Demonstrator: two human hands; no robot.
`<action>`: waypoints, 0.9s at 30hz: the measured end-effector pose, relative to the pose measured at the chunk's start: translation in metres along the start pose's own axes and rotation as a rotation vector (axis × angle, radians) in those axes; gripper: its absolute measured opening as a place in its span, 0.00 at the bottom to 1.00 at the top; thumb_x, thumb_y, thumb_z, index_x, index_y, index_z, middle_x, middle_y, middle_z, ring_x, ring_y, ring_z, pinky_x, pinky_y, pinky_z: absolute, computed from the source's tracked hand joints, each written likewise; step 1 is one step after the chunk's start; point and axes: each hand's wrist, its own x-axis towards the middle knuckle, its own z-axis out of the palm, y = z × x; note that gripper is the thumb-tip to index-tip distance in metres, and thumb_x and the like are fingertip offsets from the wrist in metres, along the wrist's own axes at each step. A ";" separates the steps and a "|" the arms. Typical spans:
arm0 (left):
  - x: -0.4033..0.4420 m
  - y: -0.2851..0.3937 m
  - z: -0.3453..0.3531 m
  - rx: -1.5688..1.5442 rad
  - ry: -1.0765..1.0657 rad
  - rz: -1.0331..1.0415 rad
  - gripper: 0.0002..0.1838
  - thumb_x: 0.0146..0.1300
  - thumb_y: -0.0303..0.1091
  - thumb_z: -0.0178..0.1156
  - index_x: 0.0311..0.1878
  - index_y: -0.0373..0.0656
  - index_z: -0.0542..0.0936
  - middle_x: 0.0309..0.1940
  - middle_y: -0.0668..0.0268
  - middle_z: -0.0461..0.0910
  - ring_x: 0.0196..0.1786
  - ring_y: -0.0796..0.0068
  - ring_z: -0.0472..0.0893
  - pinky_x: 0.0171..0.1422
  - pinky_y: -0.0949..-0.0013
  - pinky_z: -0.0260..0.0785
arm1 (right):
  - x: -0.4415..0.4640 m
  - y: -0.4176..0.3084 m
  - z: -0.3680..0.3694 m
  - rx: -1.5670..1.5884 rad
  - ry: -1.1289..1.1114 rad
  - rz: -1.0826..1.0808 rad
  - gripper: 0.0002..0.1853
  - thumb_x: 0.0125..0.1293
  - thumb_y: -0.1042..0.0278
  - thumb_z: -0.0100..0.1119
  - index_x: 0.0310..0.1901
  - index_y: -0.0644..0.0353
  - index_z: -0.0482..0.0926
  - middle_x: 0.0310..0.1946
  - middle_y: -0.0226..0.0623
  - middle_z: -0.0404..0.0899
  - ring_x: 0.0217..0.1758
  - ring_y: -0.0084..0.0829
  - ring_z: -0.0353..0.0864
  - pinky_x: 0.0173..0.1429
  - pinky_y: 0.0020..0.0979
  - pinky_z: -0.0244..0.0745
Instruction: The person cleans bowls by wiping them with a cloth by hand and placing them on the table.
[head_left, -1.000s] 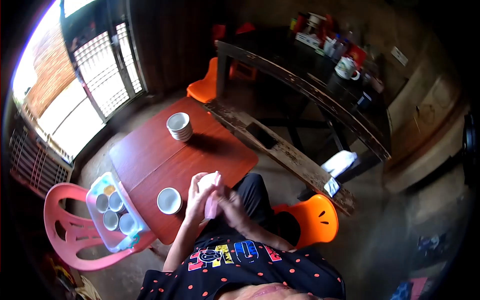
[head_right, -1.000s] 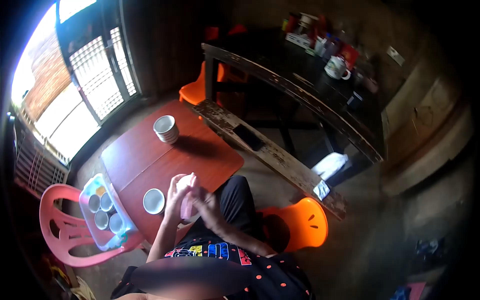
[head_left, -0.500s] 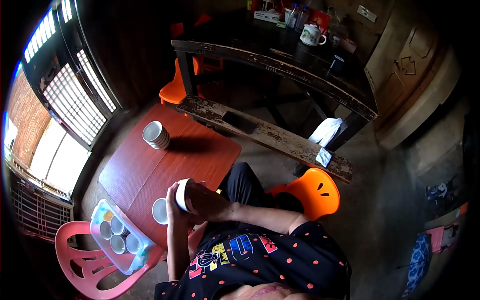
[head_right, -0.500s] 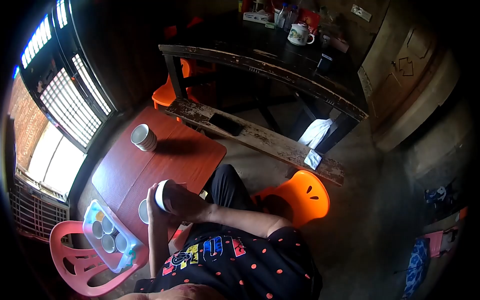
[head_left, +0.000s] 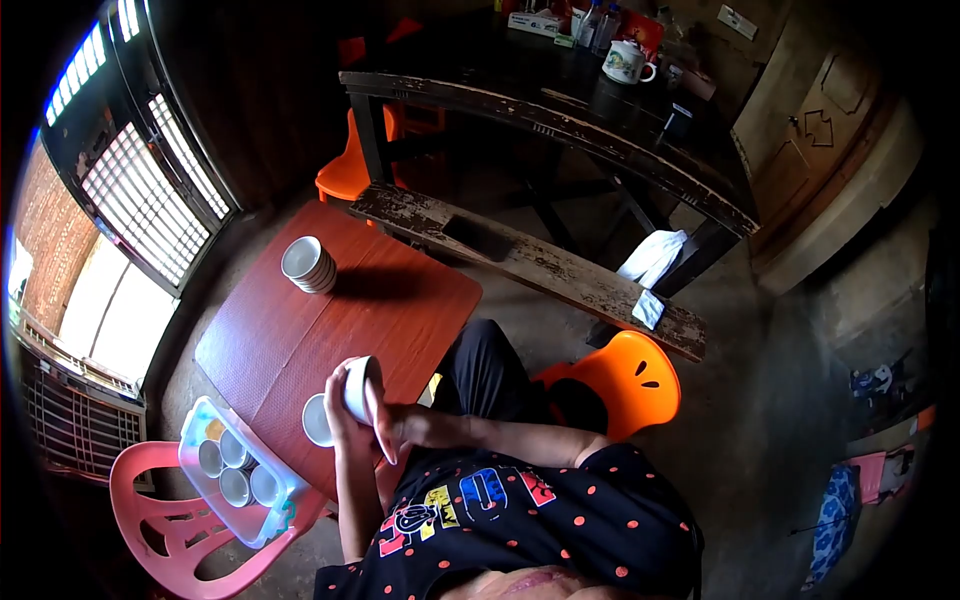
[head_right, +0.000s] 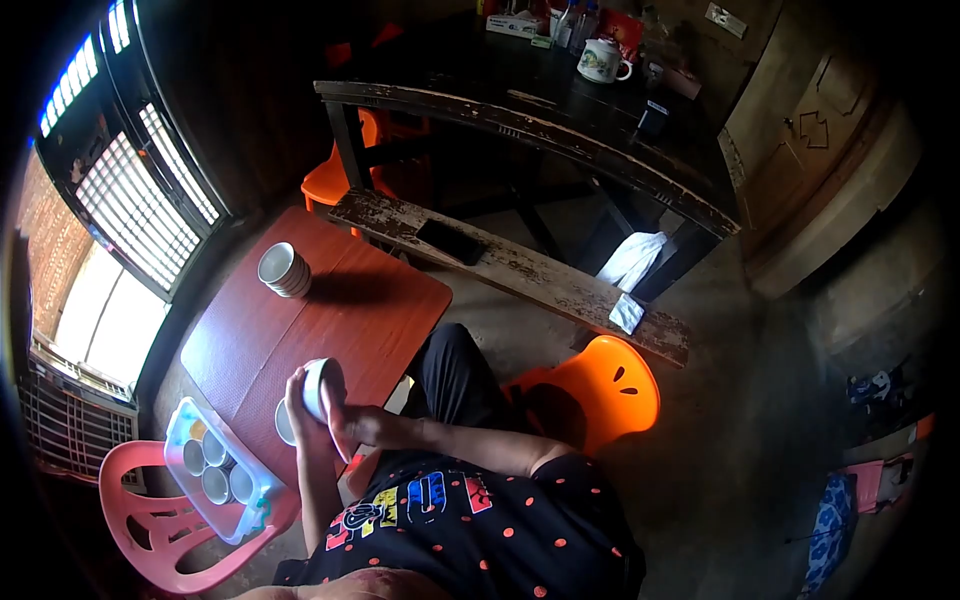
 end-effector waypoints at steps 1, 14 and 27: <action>-0.001 -0.006 0.008 0.034 0.038 0.174 0.25 0.63 0.50 0.47 0.50 0.36 0.75 0.42 0.59 0.78 0.45 0.66 0.78 0.54 0.67 0.69 | -0.003 0.006 -0.004 0.479 0.023 0.133 0.19 0.72 0.52 0.48 0.52 0.60 0.71 0.44 0.37 0.77 0.50 0.32 0.76 0.57 0.35 0.69; 0.001 0.000 0.009 0.467 0.004 0.547 0.25 0.65 0.47 0.45 0.52 0.35 0.75 0.43 0.60 0.78 0.46 0.69 0.78 0.54 0.69 0.68 | 0.007 -0.002 0.016 -0.116 0.351 0.056 0.17 0.71 0.66 0.51 0.57 0.64 0.69 0.49 0.48 0.75 0.53 0.37 0.78 0.54 0.33 0.73; -0.006 0.008 0.029 0.497 -0.040 0.557 0.29 0.65 0.49 0.51 0.64 0.40 0.69 0.58 0.55 0.73 0.59 0.63 0.73 0.64 0.64 0.63 | 0.012 -0.006 0.030 -0.176 0.569 -0.067 0.15 0.68 0.73 0.55 0.56 0.61 0.71 0.53 0.46 0.73 0.54 0.40 0.77 0.53 0.34 0.76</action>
